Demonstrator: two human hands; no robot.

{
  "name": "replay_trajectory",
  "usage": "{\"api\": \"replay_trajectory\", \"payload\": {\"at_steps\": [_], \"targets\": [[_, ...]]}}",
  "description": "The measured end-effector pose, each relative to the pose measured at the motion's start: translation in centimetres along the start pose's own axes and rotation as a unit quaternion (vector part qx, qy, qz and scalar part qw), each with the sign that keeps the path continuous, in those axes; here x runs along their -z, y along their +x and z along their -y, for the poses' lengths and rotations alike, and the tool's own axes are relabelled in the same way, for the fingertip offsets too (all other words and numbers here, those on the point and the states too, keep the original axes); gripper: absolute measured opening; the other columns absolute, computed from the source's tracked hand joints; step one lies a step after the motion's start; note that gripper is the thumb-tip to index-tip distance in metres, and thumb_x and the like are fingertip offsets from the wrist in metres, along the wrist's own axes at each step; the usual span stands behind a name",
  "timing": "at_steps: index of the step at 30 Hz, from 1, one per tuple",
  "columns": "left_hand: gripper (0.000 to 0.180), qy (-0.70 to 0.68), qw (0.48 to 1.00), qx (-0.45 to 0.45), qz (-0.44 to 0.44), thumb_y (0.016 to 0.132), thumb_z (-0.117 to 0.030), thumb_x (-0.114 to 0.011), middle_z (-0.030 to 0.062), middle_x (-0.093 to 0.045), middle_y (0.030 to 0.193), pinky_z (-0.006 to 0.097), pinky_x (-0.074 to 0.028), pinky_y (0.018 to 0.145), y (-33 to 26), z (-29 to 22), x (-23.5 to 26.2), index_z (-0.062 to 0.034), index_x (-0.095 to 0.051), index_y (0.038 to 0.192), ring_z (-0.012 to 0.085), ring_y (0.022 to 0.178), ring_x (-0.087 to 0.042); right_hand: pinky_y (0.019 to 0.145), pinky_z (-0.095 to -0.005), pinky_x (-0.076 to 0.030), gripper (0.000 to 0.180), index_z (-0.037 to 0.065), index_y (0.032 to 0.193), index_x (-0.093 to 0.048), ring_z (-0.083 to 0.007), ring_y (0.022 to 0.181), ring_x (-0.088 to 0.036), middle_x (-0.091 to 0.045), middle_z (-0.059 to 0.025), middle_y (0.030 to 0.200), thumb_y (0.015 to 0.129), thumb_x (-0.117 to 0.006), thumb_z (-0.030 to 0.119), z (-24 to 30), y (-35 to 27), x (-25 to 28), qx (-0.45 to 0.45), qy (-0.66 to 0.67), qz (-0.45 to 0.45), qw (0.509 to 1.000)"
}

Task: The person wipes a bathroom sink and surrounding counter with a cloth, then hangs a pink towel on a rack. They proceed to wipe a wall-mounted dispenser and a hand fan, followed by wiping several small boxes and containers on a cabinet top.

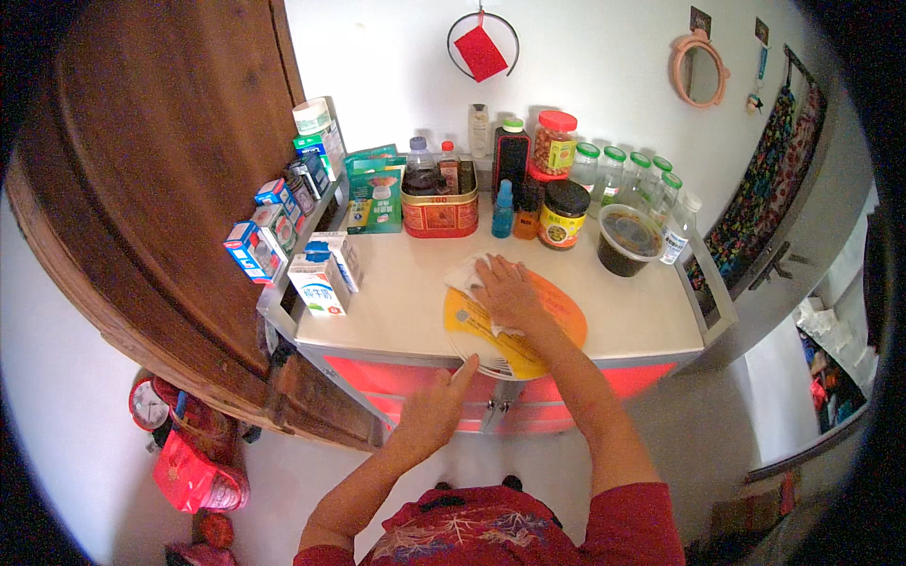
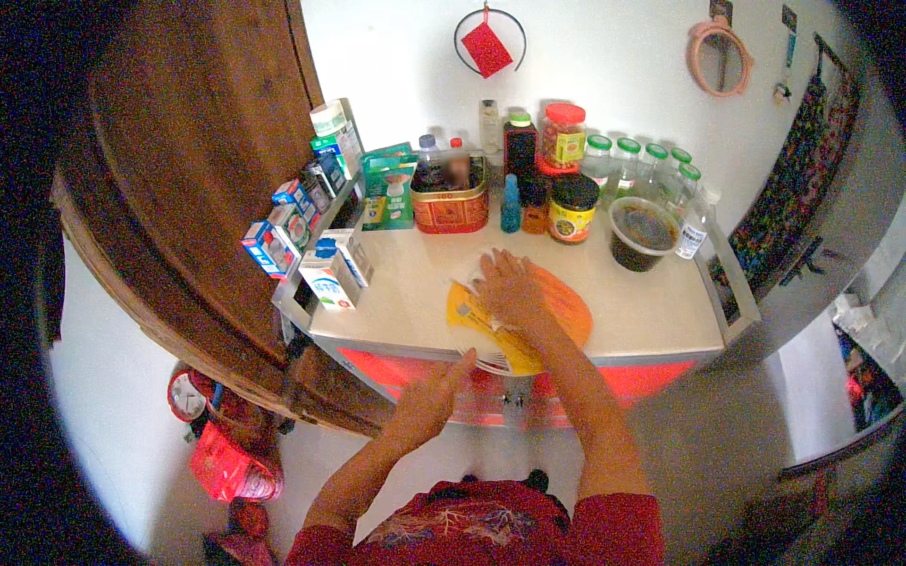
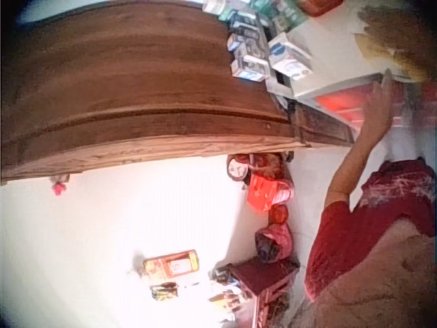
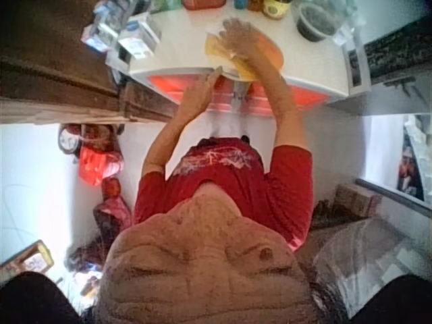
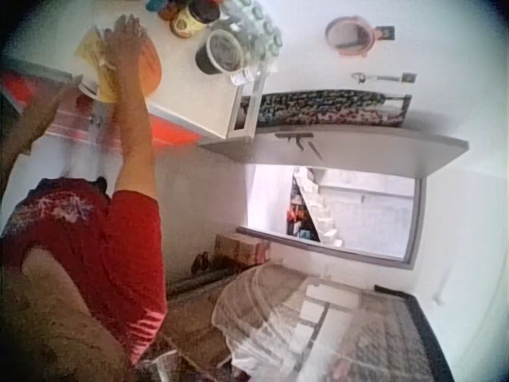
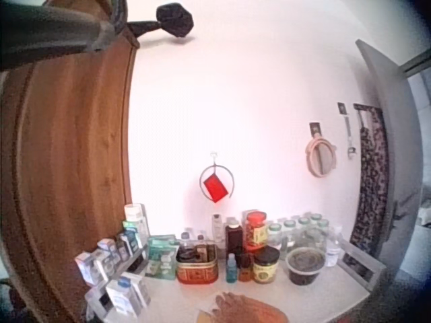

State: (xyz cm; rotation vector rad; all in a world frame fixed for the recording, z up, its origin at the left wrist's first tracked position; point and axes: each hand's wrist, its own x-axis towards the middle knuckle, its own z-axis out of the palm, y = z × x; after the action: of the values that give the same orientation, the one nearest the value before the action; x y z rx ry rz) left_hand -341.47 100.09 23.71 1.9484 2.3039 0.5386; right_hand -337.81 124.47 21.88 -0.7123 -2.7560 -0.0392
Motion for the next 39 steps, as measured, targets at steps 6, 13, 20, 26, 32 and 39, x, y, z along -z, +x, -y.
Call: {"api": "replay_trajectory", "payload": {"at_steps": [6, 13, 20, 26, 32, 39], "targets": [[0.067, -0.005, 1.0, -0.008, -0.003, 0.075, 0.001, -0.053, 0.0209, -0.054, 0.095, 0.049, -0.05, 0.059, 0.3, 0.3, -0.2, -0.0124, -0.03, 0.137, 0.0403, 0.075, -0.06, 0.102, -0.0527, -0.028, 0.054, 0.004, 0.132, -0.036, -0.032, 0.129, -0.033, -0.037, -0.0172, 0.138, 0.09, -0.044, 0.038, -4.5, -5.0, 2.6, -0.105, 0.004, 0.005, 0.994], [0.068, -0.019, 1.0, -0.018, -0.002, 0.074, 0.002, -0.052, 0.0206, -0.055, 0.09, 0.05, -0.05, 0.061, 0.7, 0.6, -0.3, -0.0112, -0.031, 0.137, 0.0403, 0.075, -0.06, 0.104, -0.0483, -0.027, 0.048, 0.005, 0.129, -0.041, -0.0326, 0.127, -0.037, -0.039, -0.0184, 0.136, 0.089, -0.046, 0.031, -3.6, -11.6, 3.1, -0.08, -0.037, -0.057, 0.994], [0.059, -0.036, 0.999, -0.004, 0.012, 0.077, 0.0, -0.051, 0.0227, -0.058, 0.091, 0.051, -0.049, 0.063, 0.7, 1.2, 0.3, -0.0075, -0.03, 0.132, 0.0405, 0.08, -0.061, 0.103, -0.044, -0.031, 0.036, 0.006, 0.124, -0.048, -0.0298, 0.123, -0.042, -0.047, -0.016, 0.13, 0.09, -0.046, 0.018, 4.4, -13.8, 3.5, 0.109, 0.145, -0.085, 0.98], [0.031, -0.173, 0.981, 0.092, 0.011, 0.085, -0.013, -0.05, 0.0204, -0.062, 0.084, 0.049, -0.048, 0.061, 0.9, 2.5, -0.5, -0.0045, -0.036, 0.111, 0.0379, 0.076, -0.061, 0.101, -0.0396, -0.034, 0.035, 0.002, 0.122, -0.049, -0.0338, 0.119, -0.046, -0.051, -0.0187, 0.126, 0.091, -0.044, 0.016, 1.5, -7.3, 7.4, -0.033, 0.391, -0.072, 0.917], [0.028, -0.588, 0.771, 0.134, 0.206, 0.09, -0.024, -0.05, 0.0013, -0.053, 0.068, 0.028, -0.037, 0.039, 1.1, 3.7, -0.8, -0.0062, -0.047, 0.112, 0.0124, 0.043, -0.044, 0.105, -0.0496, -0.024, 0.046, 0.01, 0.134, -0.037, -0.0306, 0.133, -0.026, -0.032, -0.0126, 0.143, 0.091, -0.042, 0.026, -0.8, -0.4, 2.0, -0.117, 0.03, 0.046, 0.992], [0.014, -0.728, 0.613, 0.226, 0.206, 0.092, -0.022, -0.046, -0.0027, -0.044, 0.06, 0.022, -0.027, 0.032, 0.8, 2.5, -0.4, -0.0093, -0.052, 0.095, 0.0056, 0.038, -0.034, 0.107, -0.0487, -0.019, 0.046, 0.014, 0.136, -0.036, -0.0256, 0.135, -0.024, -0.028, -0.0086, 0.145, 0.091, -0.04, 0.025, 2.5, -1.1, 2.2, 0.138, 0.045, 0.097, 0.985]]}}
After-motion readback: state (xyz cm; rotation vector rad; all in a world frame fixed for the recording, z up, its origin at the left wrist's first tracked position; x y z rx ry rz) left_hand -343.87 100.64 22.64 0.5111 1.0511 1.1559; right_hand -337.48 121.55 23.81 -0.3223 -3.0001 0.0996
